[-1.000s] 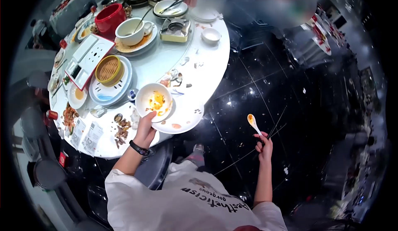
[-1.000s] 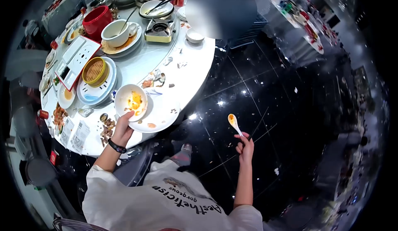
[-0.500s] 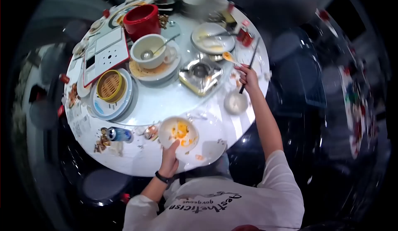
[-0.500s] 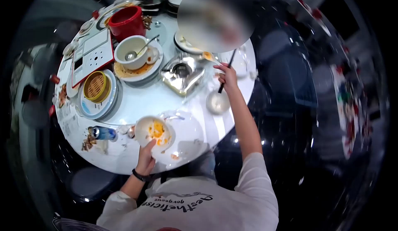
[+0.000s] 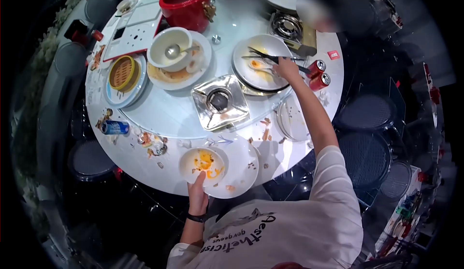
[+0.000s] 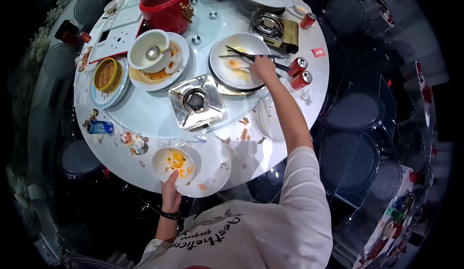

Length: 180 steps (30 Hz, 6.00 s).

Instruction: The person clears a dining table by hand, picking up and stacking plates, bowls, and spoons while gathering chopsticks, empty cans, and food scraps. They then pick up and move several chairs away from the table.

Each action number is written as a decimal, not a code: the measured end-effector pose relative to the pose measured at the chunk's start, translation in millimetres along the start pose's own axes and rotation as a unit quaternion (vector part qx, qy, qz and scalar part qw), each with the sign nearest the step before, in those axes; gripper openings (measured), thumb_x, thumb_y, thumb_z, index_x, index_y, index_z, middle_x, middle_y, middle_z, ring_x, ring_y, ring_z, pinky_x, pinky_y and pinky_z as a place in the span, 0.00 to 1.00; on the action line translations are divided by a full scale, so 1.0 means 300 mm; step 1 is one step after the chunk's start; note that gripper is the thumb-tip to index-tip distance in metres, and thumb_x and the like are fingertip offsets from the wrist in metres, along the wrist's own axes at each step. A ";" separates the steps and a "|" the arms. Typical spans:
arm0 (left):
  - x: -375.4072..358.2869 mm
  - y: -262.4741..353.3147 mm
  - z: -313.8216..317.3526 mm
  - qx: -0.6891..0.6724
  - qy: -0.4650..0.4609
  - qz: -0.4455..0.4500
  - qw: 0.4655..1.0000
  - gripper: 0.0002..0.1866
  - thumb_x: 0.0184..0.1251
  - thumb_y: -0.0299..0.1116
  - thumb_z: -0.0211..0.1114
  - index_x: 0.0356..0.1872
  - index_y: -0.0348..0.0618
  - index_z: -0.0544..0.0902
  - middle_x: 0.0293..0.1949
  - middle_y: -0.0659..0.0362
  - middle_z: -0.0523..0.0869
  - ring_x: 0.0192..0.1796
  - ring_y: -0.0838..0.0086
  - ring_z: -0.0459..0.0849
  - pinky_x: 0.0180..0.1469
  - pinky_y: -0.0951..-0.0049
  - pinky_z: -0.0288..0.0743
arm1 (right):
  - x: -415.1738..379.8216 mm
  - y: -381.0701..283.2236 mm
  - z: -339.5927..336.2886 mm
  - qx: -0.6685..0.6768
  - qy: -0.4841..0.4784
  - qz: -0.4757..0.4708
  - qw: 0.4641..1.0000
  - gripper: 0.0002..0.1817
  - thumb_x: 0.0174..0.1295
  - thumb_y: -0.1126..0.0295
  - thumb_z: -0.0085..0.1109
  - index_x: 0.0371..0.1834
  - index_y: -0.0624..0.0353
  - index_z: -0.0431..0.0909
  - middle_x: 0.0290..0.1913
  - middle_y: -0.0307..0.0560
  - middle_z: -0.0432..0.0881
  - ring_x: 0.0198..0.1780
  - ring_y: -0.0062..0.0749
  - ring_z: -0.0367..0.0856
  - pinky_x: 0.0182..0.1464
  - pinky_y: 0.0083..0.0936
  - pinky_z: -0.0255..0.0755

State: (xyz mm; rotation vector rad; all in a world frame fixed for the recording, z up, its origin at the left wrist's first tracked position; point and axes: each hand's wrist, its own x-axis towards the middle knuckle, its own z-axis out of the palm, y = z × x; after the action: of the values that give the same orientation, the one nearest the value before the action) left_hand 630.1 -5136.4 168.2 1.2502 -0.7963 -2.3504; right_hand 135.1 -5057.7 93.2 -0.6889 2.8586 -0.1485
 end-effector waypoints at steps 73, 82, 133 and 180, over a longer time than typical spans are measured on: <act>-0.190 1.038 -2.668 0.637 0.217 0.037 0.739 0.23 0.62 0.49 0.58 0.51 0.45 0.76 0.46 0.50 0.82 0.48 0.54 0.80 0.49 0.59 0.76 | -1.750 -2.708 0.300 0.678 -0.318 -0.192 0.635 0.08 0.64 0.73 0.50 0.43 0.65 0.74 0.33 0.46 0.79 0.32 0.23 0.76 0.39 0.16 0.71; -0.049 1.612 -3.534 0.638 0.414 -0.030 0.649 0.19 0.61 0.48 0.57 0.43 0.43 0.79 0.41 0.46 0.83 0.44 0.50 0.81 0.44 0.54 0.76 | -1.454 -3.475 0.402 0.718 -0.311 -0.127 0.610 0.07 0.63 0.73 0.50 0.41 0.62 0.75 0.33 0.43 0.79 0.32 0.22 0.76 0.39 0.15 0.70; 3.151 3.209 -0.763 0.445 -0.653 0.122 0.600 0.43 0.50 0.28 0.71 0.66 0.34 0.56 0.62 0.46 0.63 0.65 0.63 0.64 0.58 0.68 0.70 | 1.178 -4.224 0.365 0.735 0.363 0.106 0.563 0.50 0.44 0.65 0.74 0.66 0.62 0.49 0.60 0.55 0.62 0.63 0.41 0.64 0.64 0.34 0.62; 4.238 3.182 -0.134 0.460 -0.408 -0.007 0.789 0.27 0.42 0.18 0.59 0.51 0.30 0.72 0.39 0.51 0.82 0.41 0.67 0.83 0.40 0.72 0.78 | 2.716 -3.225 0.472 -0.010 0.261 0.030 0.965 0.26 0.49 0.78 0.53 0.56 0.62 0.70 0.59 0.50 0.71 0.62 0.46 0.65 0.63 0.35 0.63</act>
State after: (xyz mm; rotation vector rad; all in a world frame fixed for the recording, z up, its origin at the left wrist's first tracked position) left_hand 21.6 -6588.5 -56.5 0.3349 -2.4089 -2.5266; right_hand -119.6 -6297.2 -42.7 -0.6414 3.3812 -0.3368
